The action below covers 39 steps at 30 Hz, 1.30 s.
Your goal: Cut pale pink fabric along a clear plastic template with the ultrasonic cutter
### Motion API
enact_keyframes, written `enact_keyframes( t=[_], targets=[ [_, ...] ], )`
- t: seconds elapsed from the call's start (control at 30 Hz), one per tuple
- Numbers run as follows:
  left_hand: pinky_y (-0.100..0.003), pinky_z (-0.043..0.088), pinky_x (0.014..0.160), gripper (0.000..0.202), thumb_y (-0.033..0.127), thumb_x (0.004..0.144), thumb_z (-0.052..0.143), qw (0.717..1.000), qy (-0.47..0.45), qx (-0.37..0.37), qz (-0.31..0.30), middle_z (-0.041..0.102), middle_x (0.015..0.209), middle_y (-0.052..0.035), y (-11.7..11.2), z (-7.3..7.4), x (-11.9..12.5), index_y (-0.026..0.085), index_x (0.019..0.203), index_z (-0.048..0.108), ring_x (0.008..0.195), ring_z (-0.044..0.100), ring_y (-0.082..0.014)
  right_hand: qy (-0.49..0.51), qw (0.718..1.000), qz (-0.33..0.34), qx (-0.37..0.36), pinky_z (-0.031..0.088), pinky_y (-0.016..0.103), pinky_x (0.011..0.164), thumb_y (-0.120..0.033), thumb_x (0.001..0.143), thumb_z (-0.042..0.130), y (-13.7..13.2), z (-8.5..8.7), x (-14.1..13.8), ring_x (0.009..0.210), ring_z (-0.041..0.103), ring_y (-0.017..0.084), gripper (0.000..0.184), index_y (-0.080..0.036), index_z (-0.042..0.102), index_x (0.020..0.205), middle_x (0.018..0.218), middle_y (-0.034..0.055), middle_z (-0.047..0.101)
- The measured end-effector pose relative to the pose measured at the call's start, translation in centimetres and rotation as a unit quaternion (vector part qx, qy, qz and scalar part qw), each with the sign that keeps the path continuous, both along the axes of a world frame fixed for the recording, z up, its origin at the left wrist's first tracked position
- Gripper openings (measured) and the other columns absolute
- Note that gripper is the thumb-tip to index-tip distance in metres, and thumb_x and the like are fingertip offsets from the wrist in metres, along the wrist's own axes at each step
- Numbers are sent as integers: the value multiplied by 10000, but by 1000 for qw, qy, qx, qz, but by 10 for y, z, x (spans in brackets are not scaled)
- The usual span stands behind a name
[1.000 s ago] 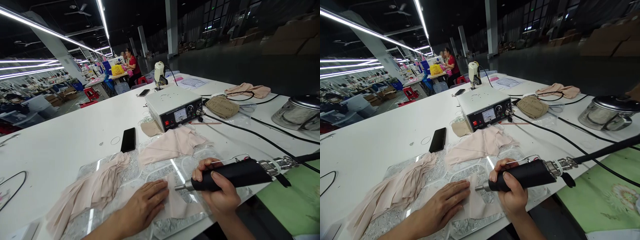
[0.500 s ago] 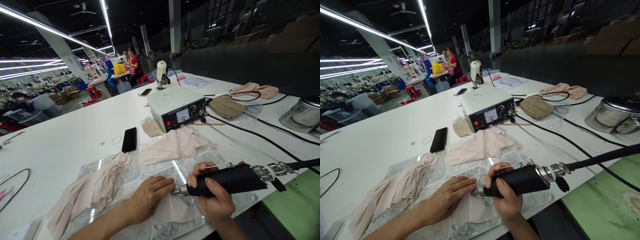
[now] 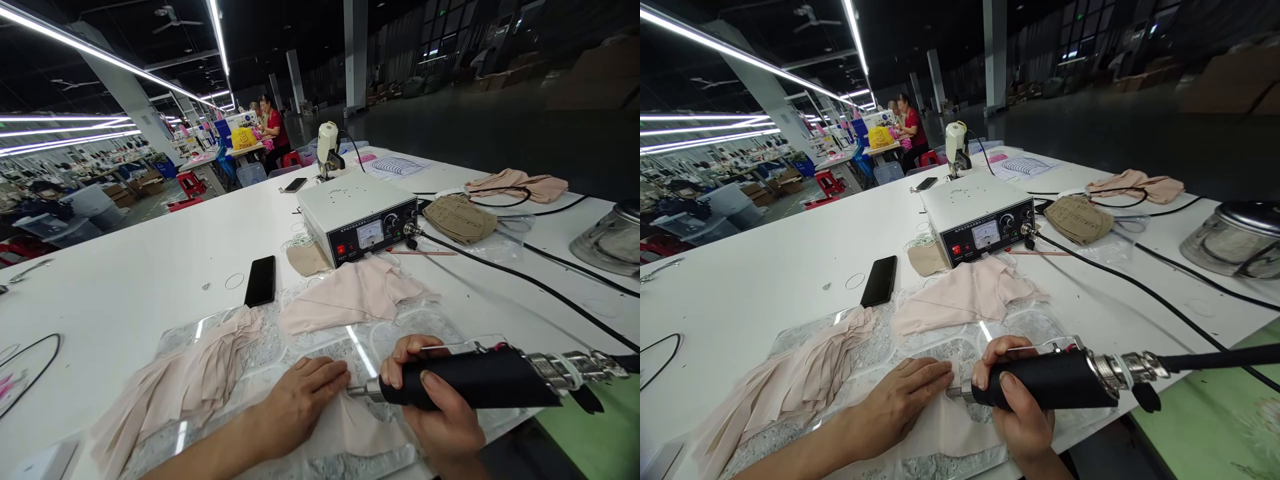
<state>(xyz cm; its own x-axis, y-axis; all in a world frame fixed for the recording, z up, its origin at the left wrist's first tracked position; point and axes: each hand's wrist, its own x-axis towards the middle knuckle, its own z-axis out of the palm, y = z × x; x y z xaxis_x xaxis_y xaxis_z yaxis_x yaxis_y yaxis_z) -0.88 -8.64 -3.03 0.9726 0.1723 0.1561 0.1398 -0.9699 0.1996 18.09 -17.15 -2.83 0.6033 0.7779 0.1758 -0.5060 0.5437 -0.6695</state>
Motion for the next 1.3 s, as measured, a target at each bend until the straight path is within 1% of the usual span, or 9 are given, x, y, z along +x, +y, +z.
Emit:
enact_keyframes(
  t=[0.17, 0.27, 0.37, 0.47, 0.67, 0.83, 1.03, 1.13, 1.3],
  targets=[
    [-386, 526, 934, 469, 66, 938, 381, 999, 24, 29, 1, 561, 1373, -144, -1, 0, 1, 113, 1402, 431, 1174, 569, -244, 1, 1000, -16, -8, 456, 283, 468, -353, 734, 654, -2, -2, 3, 472, 528, 115, 148, -221, 645, 801, 698, -4, 533],
    [-386, 525, 921, 470, 52, 930, 390, 998, 28, 52, 1, 551, 1383, -154, -2, -1, 1, 82, 1397, 430, 1167, 571, -252, -5, 999, -32, -6, 451, 283, 465, -356, 737, 658, -2, -3, 6, 470, 518, 112, 151, -223, 646, 808, 704, -4, 526],
    [-386, 523, 907, 472, 36, 929, 387, 997, 24, 68, 4, 547, 1388, -158, -4, -2, 1, 70, 1398, 423, 1165, 574, -254, -19, 999, -30, -6, 455, 282, 468, -364, 755, 657, -2, -3, 8, 468, 522, 109, 145, -231, 642, 811, 706, -7, 523],
    [-370, 522, 909, 457, 47, 957, 371, 997, 25, 71, 5, 552, 1388, -145, -3, -1, 1, 91, 1411, 406, 1171, 575, -240, -21, 1000, -22, -4, 459, 283, 473, -362, 758, 658, -3, -4, 8, 471, 532, 110, 146, -226, 637, 808, 705, -8, 519],
    [-348, 531, 909, 365, 110, 1028, 303, 998, 9, 55, -7, 600, 1334, -134, 3, 4, 2, 111, 1367, 436, 1139, 598, -216, -24, 999, -26, 9, 464, 292, 481, -349, 777, 636, -5, -9, 7, 488, 532, 113, 138, -225, 642, 838, 728, 2, 520],
    [-339, 555, 874, 334, 128, 1029, 318, 998, -25, 53, -24, 651, 1245, -141, 7, 4, 7, 98, 1323, 471, 1063, 628, -209, -24, 999, -31, 8, 462, 286, 479, -359, 772, 634, -5, -9, 7, 486, 532, 111, 148, -224, 638, 833, 724, 1, 522],
    [-311, 568, 801, 351, 132, 1031, 304, 996, -53, 63, -15, 669, 1173, -152, 6, 1, 11, 110, 1343, 464, 919, 641, -190, -28, 999, -30, 2, 473, 299, 485, -364, 777, 629, -7, -13, 6, 490, 531, 117, 145, -236, 633, 845, 727, 0, 528],
    [-315, 570, 779, 347, 125, 1024, 305, 995, -50, 83, -13, 667, 1155, -161, 6, -2, 11, 97, 1325, 476, 893, 637, -193, -19, 999, -32, 5, 479, 296, 485, -355, 777, 631, -7, -15, 6, 492, 533, 116, 144, -229, 633, 848, 727, 1, 531],
    [-327, 569, 723, 330, 93, 999, 319, 990, -37, 132, -15, 657, 1158, -183, 5, -7, 9, 51, 1271, 502, 840, 620, -199, -28, 999, -32, 7, 473, 287, 483, -364, 777, 644, -8, -11, 5, 489, 539, 112, 150, -228, 636, 840, 723, -1, 529]
  ],
)
